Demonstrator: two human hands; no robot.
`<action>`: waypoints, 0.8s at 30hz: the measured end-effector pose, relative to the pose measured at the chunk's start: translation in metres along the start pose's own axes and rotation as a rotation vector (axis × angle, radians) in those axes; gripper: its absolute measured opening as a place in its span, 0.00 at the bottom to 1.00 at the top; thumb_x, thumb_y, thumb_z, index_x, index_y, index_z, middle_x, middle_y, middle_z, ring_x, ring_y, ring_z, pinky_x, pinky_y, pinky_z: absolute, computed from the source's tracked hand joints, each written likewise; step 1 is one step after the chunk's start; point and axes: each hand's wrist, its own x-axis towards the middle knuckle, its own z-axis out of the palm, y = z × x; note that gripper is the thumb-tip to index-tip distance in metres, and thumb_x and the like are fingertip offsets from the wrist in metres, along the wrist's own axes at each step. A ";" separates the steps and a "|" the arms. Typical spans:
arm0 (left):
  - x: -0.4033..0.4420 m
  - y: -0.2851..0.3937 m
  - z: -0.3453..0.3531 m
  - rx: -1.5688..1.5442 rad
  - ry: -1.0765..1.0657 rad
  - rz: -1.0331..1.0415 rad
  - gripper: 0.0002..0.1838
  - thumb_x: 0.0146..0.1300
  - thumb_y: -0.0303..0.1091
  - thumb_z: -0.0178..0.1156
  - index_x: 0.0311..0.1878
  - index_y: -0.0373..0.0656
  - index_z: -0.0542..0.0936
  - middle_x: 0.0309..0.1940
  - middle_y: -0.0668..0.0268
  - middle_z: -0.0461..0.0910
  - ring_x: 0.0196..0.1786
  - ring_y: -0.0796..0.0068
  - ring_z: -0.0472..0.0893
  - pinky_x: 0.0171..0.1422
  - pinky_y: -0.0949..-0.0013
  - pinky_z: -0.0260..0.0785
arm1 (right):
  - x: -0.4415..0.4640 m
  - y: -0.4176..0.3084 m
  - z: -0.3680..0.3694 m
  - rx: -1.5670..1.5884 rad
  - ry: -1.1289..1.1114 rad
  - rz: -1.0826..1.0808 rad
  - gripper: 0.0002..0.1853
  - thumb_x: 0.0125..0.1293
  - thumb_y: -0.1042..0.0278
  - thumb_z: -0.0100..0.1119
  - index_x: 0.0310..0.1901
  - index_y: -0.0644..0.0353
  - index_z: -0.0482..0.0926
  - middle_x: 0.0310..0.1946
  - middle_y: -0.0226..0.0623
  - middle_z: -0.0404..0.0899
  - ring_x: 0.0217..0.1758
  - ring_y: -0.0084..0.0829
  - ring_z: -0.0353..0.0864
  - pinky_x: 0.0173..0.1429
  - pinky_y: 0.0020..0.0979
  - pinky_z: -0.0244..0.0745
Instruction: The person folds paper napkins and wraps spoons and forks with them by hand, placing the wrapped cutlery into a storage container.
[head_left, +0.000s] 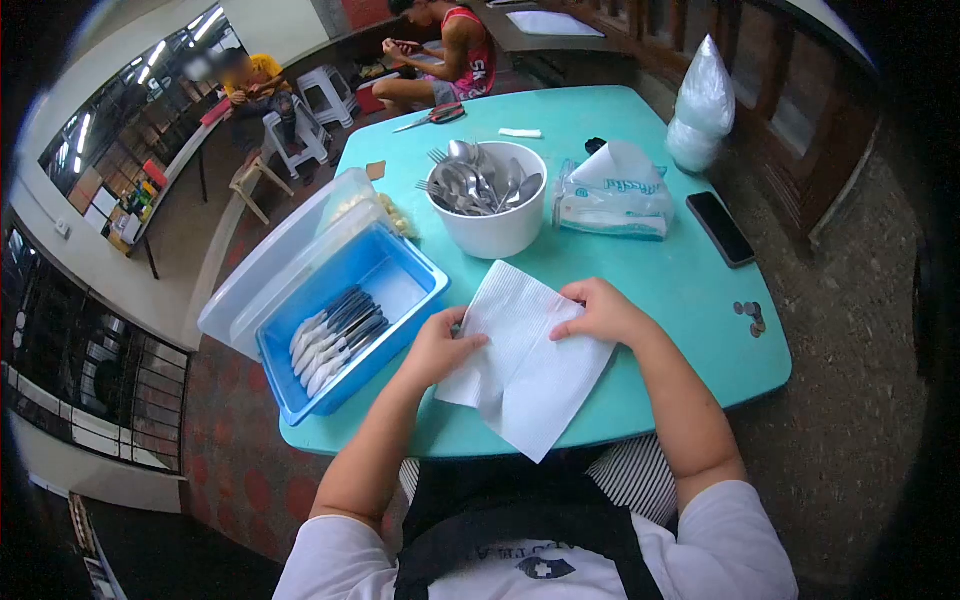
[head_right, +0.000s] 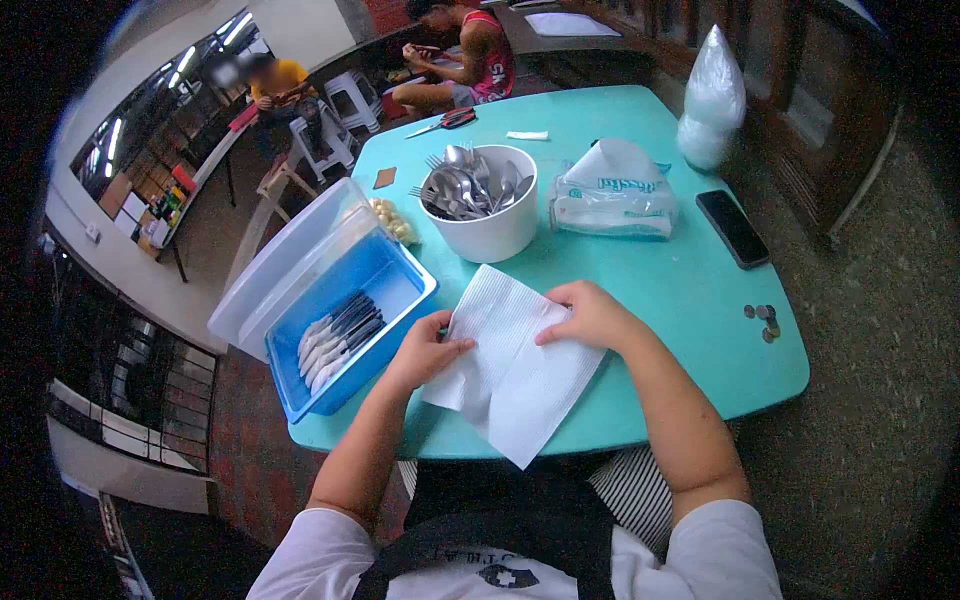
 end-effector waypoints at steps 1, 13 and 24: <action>0.001 -0.001 0.000 0.073 0.050 0.008 0.19 0.55 0.27 0.66 0.51 0.35 0.79 0.40 0.61 0.82 0.44 0.73 0.80 0.51 0.67 0.72 | 0.000 0.003 -0.001 -0.016 0.018 0.013 0.22 0.47 0.61 0.74 0.41 0.66 0.83 0.36 0.47 0.84 0.39 0.37 0.83 0.46 0.33 0.74; 0.002 -0.024 -0.006 0.251 0.011 0.300 0.14 0.49 0.18 0.62 0.41 0.37 0.80 0.32 0.66 0.74 0.34 0.77 0.74 0.40 0.72 0.68 | 0.010 0.026 0.000 -0.143 0.171 -0.055 0.13 0.46 0.75 0.65 0.38 0.62 0.84 0.35 0.41 0.81 0.40 0.38 0.81 0.47 0.34 0.75; -0.006 -0.022 0.002 0.455 -0.014 0.541 0.17 0.43 0.13 0.54 0.37 0.41 0.81 0.32 0.61 0.73 0.37 0.65 0.75 0.41 0.69 0.69 | 0.006 0.022 0.000 -0.098 0.049 -0.108 0.13 0.43 0.84 0.51 0.25 0.57 0.84 0.31 0.35 0.75 0.38 0.34 0.76 0.46 0.30 0.71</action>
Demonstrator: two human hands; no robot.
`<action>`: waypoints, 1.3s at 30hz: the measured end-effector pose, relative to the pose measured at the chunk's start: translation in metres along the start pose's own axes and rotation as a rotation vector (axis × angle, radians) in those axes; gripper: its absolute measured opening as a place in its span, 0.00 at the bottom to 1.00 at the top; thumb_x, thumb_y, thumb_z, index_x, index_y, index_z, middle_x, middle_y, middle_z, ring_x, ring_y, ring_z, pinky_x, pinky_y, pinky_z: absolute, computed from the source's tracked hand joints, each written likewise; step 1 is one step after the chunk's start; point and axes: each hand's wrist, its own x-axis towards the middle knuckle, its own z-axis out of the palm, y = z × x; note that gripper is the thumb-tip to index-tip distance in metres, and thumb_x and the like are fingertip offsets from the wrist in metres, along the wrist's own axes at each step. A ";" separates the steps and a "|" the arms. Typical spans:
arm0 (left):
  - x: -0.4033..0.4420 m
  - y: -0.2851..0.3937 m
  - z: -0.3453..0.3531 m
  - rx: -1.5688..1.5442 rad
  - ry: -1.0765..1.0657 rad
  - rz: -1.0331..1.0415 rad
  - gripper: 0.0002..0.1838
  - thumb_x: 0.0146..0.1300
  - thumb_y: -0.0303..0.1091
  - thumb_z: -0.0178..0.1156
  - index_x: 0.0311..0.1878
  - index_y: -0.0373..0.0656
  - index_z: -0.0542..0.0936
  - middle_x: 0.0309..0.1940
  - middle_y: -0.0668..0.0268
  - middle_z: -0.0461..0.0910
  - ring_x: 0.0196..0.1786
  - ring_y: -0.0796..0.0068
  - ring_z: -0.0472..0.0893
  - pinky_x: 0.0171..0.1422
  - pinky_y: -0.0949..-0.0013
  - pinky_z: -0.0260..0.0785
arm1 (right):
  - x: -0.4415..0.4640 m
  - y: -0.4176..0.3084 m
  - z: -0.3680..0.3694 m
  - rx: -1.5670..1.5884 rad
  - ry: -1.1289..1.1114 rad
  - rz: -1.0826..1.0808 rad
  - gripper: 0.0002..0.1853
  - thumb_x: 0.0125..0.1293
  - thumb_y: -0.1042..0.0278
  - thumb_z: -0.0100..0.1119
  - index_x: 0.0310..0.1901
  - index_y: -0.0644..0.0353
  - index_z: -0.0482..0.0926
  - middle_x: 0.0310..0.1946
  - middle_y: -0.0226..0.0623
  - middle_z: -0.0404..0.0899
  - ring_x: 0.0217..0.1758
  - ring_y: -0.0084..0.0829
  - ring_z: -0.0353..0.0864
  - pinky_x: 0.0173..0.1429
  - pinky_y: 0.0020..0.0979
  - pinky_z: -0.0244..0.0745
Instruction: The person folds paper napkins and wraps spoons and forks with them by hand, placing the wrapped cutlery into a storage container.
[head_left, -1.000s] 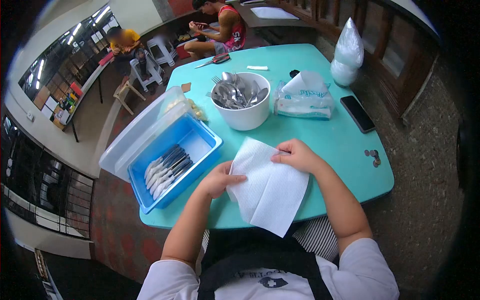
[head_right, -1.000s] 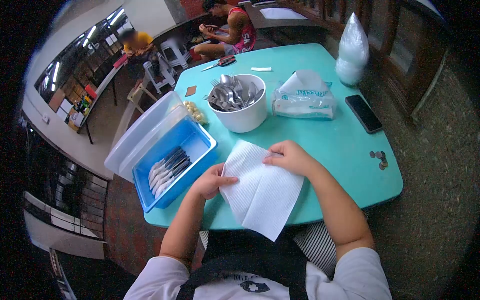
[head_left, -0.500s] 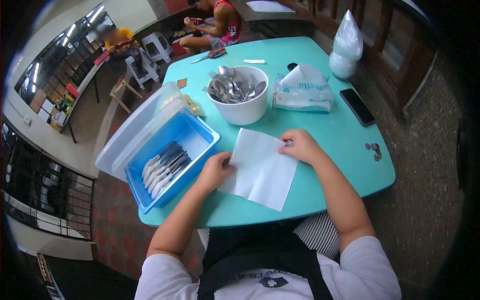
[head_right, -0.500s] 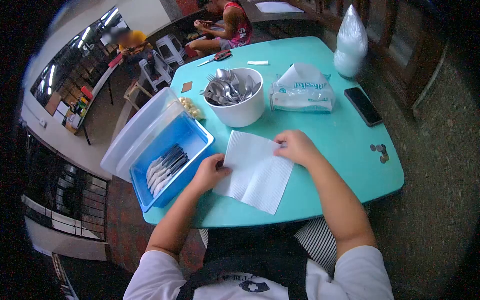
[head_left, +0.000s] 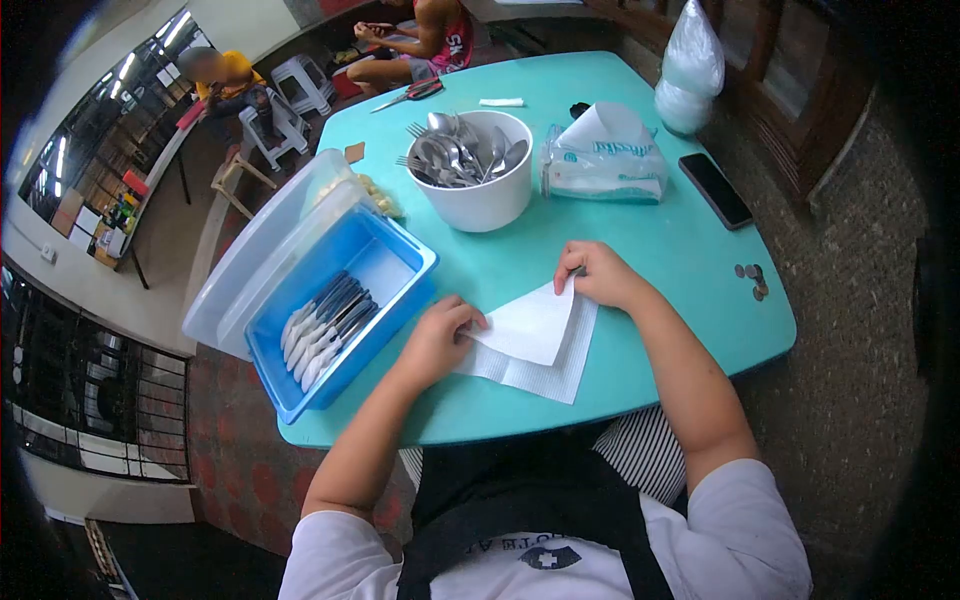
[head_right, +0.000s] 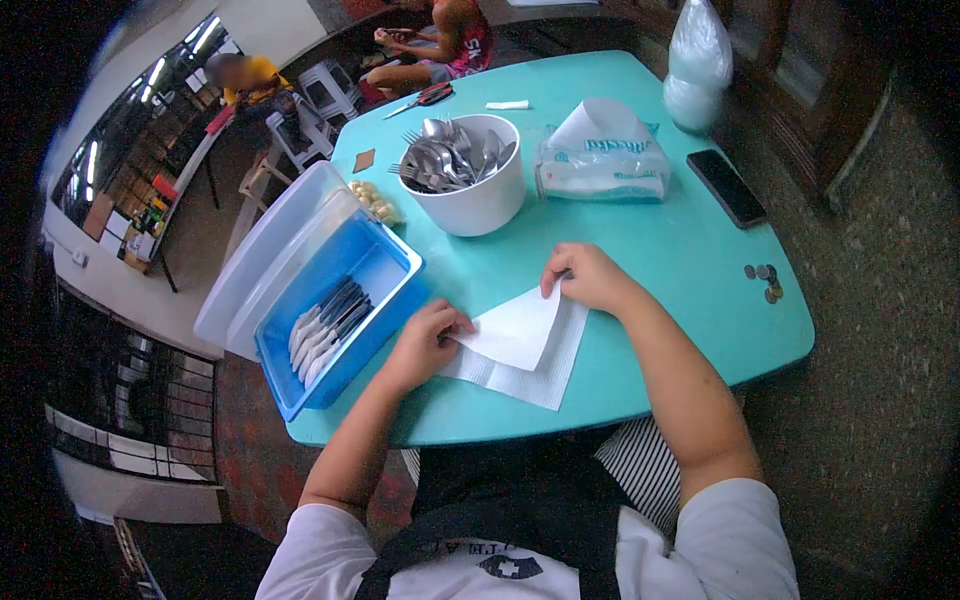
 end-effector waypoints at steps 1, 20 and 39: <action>0.000 0.002 0.000 0.029 -0.001 0.037 0.17 0.43 0.13 0.54 0.37 0.41 0.81 0.32 0.60 0.73 0.37 0.64 0.76 0.42 0.68 0.69 | 0.000 -0.001 -0.001 -0.013 -0.002 -0.002 0.14 0.43 0.84 0.50 0.25 0.57 0.84 0.31 0.35 0.75 0.38 0.34 0.76 0.46 0.30 0.71; -0.007 0.027 0.010 0.571 -0.057 0.109 0.17 0.57 0.27 0.51 0.51 0.41 0.76 0.40 0.61 0.74 0.48 0.60 0.74 0.56 0.58 0.64 | -0.010 -0.048 0.011 -0.715 -0.066 -0.211 0.16 0.51 0.73 0.55 0.43 0.56 0.84 0.43 0.35 0.81 0.54 0.37 0.75 0.62 0.51 0.64; -0.038 0.025 0.010 0.731 -0.026 0.006 0.27 0.56 0.26 0.51 0.62 0.38 0.72 0.41 0.59 0.71 0.48 0.58 0.73 0.53 0.60 0.67 | -0.060 -0.020 0.012 -0.768 -0.027 0.211 0.41 0.68 0.40 0.46 0.71 0.65 0.55 0.75 0.44 0.51 0.79 0.37 0.48 0.75 0.63 0.36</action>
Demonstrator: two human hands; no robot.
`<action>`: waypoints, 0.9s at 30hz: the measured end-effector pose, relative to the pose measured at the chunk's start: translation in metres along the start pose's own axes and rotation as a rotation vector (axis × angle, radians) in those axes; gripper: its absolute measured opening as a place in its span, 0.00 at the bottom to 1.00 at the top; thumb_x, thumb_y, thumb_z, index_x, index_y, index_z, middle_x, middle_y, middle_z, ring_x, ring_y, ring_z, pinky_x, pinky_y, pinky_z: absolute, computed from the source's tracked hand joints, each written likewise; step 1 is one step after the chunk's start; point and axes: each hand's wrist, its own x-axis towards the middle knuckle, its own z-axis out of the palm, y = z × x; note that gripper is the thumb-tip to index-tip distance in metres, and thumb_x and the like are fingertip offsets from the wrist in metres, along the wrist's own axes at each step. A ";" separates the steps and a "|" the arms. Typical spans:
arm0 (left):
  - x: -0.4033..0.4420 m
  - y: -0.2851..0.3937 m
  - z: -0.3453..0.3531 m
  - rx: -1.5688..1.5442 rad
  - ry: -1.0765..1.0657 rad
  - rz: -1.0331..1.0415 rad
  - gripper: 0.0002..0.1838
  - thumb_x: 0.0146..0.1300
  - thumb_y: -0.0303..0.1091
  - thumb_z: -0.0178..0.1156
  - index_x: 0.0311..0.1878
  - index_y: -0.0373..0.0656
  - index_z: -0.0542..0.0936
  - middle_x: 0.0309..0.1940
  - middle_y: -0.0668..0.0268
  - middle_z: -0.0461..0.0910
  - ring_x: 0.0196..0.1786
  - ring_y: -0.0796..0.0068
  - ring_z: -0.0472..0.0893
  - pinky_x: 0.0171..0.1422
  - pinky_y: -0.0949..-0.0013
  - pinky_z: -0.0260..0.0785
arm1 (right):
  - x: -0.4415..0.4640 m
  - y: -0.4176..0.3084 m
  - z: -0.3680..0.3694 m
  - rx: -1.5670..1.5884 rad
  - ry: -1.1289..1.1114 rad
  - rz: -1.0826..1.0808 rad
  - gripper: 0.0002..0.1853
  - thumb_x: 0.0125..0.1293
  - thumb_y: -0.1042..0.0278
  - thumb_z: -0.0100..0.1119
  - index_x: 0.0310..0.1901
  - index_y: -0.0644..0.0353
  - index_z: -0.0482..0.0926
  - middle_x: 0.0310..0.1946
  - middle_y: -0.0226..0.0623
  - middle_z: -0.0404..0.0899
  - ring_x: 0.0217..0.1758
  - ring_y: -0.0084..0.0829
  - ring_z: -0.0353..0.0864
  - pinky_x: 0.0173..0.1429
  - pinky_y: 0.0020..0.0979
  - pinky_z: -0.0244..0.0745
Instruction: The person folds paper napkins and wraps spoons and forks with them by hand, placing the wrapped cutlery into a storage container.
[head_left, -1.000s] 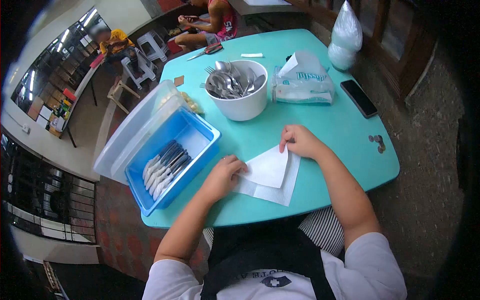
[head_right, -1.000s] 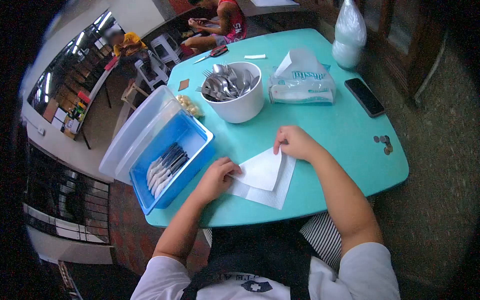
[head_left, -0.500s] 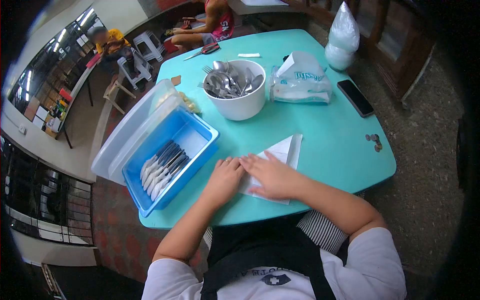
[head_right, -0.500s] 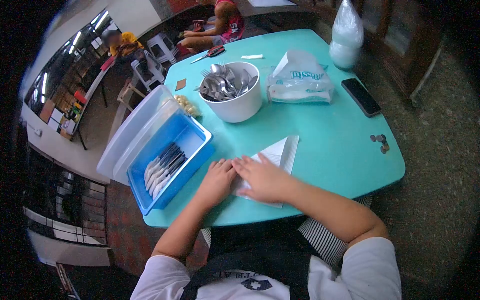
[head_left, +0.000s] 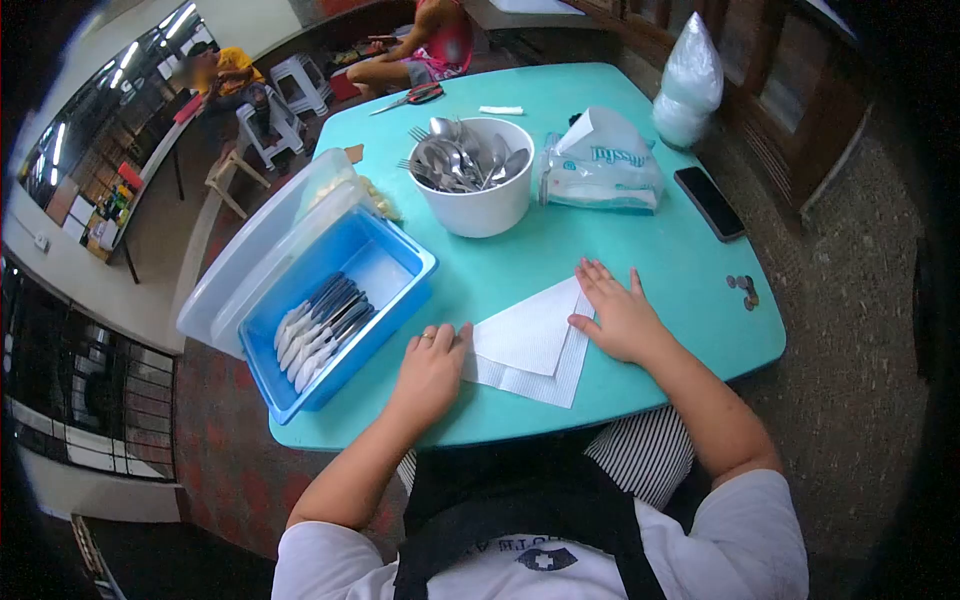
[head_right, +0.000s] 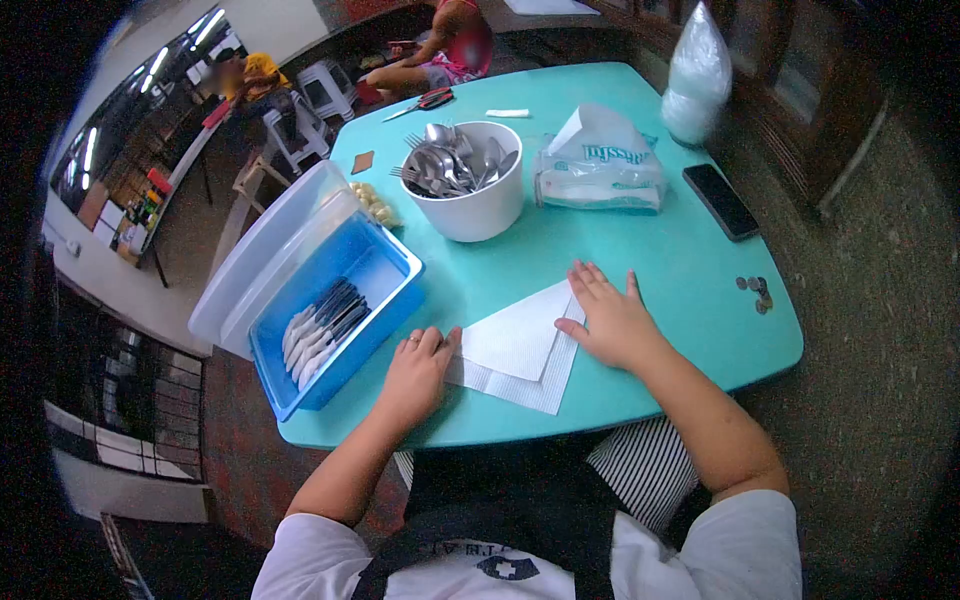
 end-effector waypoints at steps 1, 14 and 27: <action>-0.006 -0.002 0.000 0.024 -0.012 -0.019 0.27 0.56 0.26 0.52 0.62 0.37 0.72 0.41 0.58 0.71 0.49 0.58 0.72 0.52 0.60 0.67 | 0.001 -0.001 0.000 -0.009 0.005 -0.005 0.41 0.68 0.40 0.46 0.71 0.65 0.55 0.75 0.44 0.51 0.79 0.37 0.48 0.75 0.63 0.36; 0.040 0.027 -0.049 -0.187 0.162 -0.185 0.18 0.51 0.24 0.58 0.47 0.36 0.80 0.42 0.52 0.75 0.44 0.52 0.77 0.51 0.55 0.71 | 0.000 -0.004 -0.006 0.002 -0.020 -0.012 0.43 0.66 0.40 0.49 0.72 0.65 0.54 0.76 0.45 0.48 0.79 0.39 0.46 0.74 0.65 0.36; 0.060 0.051 0.026 -0.250 -0.089 0.133 0.40 0.68 0.55 0.48 0.73 0.37 0.53 0.75 0.51 0.51 0.76 0.50 0.52 0.74 0.36 0.43 | -0.004 -0.012 -0.010 0.156 0.140 -0.104 0.42 0.66 0.46 0.53 0.73 0.62 0.51 0.76 0.45 0.47 0.79 0.45 0.46 0.76 0.58 0.40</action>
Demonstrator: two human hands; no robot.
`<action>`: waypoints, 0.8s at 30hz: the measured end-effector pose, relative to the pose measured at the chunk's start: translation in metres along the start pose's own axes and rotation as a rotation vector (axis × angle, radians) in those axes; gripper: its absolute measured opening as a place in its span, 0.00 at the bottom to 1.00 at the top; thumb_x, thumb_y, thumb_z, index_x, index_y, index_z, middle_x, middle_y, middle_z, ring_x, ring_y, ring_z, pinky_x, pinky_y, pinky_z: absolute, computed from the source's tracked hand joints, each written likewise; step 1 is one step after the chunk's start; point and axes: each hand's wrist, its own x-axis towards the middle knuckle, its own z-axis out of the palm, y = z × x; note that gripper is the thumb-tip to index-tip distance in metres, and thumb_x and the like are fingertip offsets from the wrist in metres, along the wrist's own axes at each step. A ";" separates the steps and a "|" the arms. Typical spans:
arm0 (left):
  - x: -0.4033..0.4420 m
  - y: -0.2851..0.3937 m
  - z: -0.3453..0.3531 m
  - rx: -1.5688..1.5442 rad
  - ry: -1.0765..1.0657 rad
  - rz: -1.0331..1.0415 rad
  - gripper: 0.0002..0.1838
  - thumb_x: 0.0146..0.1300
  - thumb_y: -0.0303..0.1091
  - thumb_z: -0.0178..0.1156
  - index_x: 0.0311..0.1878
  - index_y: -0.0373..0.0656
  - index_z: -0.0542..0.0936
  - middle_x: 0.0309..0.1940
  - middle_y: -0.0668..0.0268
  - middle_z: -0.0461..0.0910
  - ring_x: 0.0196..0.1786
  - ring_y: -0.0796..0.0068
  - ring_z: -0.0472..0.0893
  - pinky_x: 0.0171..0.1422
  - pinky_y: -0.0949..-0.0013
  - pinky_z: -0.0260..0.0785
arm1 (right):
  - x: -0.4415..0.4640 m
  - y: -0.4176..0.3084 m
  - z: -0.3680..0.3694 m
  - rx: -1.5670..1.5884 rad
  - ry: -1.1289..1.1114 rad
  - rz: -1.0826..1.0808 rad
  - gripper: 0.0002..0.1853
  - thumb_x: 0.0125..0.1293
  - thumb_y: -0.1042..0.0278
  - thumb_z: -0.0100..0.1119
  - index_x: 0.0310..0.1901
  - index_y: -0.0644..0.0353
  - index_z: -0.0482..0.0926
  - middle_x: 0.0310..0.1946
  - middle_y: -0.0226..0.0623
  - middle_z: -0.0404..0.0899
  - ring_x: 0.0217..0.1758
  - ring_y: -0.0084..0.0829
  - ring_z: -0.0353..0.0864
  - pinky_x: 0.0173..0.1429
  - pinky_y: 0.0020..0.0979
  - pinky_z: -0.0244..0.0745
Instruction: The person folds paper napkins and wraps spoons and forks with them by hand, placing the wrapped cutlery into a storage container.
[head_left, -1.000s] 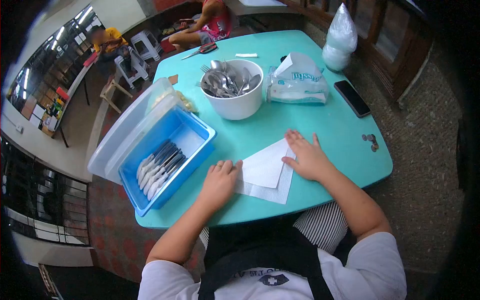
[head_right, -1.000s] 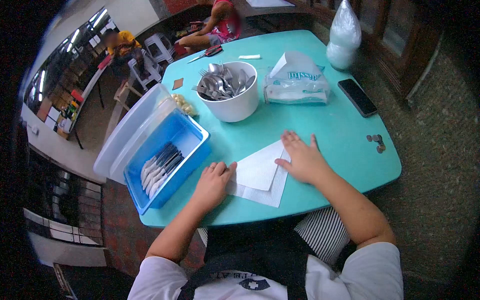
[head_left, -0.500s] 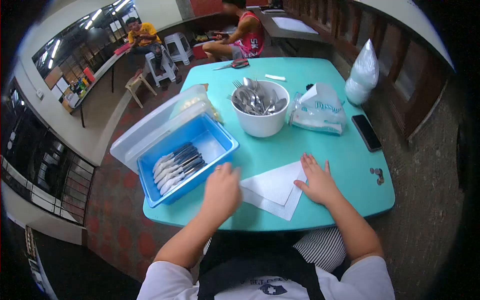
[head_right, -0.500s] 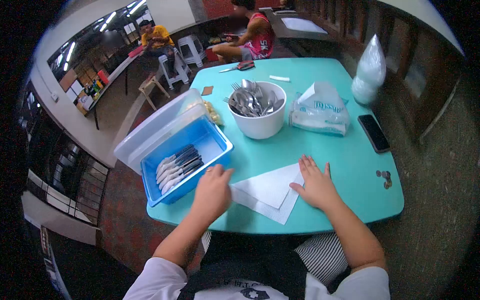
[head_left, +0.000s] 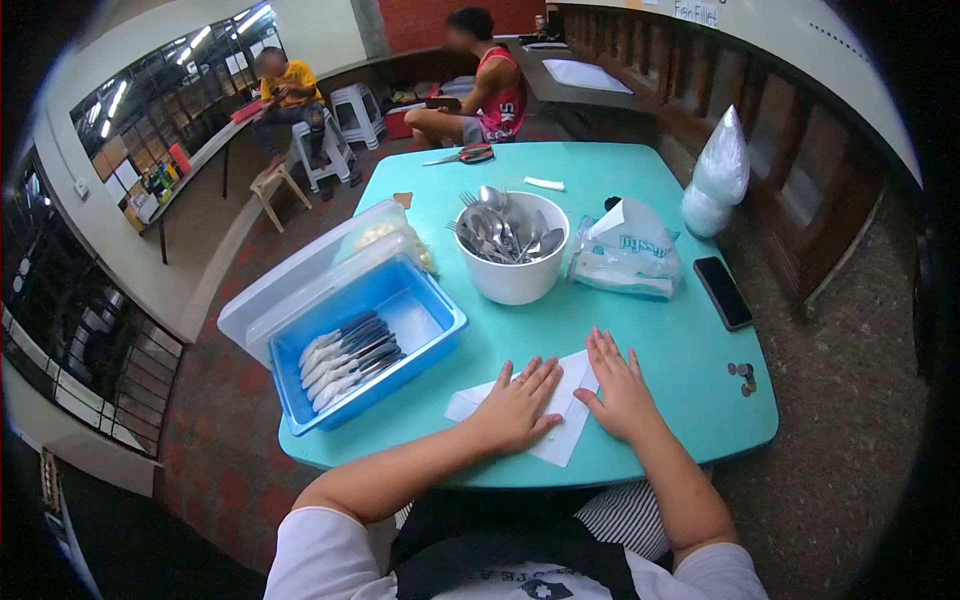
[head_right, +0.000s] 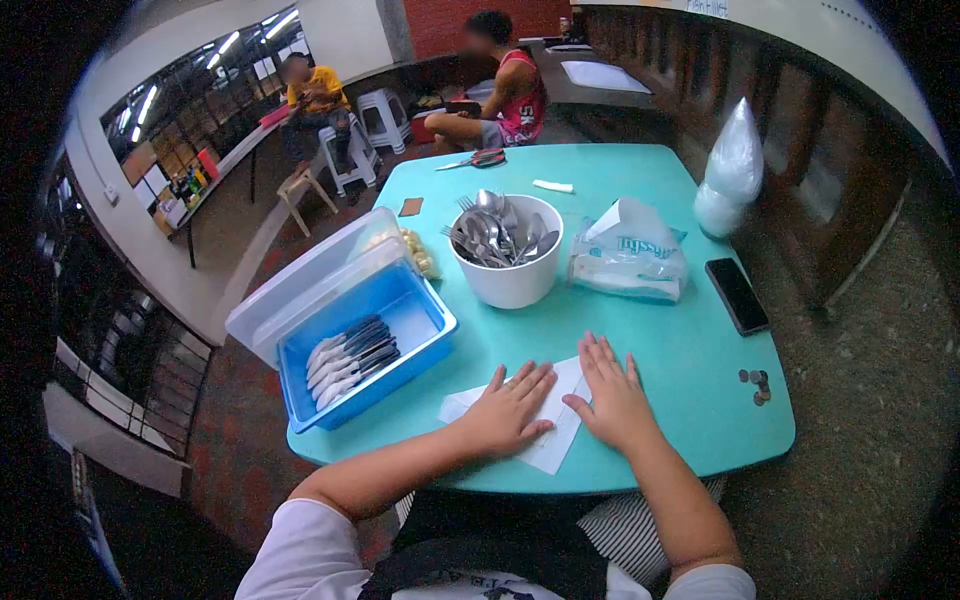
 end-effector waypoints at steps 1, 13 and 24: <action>0.005 -0.005 0.001 0.002 0.013 -0.018 0.40 0.68 0.55 0.48 0.73 0.37 0.53 0.74 0.51 0.52 0.76 0.50 0.52 0.74 0.36 0.43 | -0.001 -0.002 -0.001 -0.012 0.024 -0.036 0.41 0.66 0.46 0.53 0.72 0.62 0.54 0.75 0.45 0.49 0.78 0.45 0.47 0.75 0.59 0.42; 0.027 -0.024 -0.033 -0.180 0.068 -0.326 0.23 0.49 0.33 0.69 0.49 0.35 0.77 0.53 0.48 0.71 0.58 0.47 0.71 0.63 0.54 0.66 | -0.004 -0.012 -0.006 0.145 0.129 -0.334 0.16 0.59 0.59 0.63 0.48 0.55 0.81 0.55 0.40 0.76 0.61 0.44 0.72 0.65 0.48 0.64; 0.050 -0.029 -0.035 -0.261 -0.138 -0.415 0.14 0.45 0.34 0.71 0.35 0.38 0.82 0.42 0.49 0.78 0.50 0.47 0.77 0.56 0.55 0.70 | -0.004 -0.013 -0.008 0.190 0.124 -0.386 0.10 0.59 0.63 0.63 0.40 0.55 0.81 0.49 0.36 0.79 0.56 0.40 0.76 0.57 0.42 0.71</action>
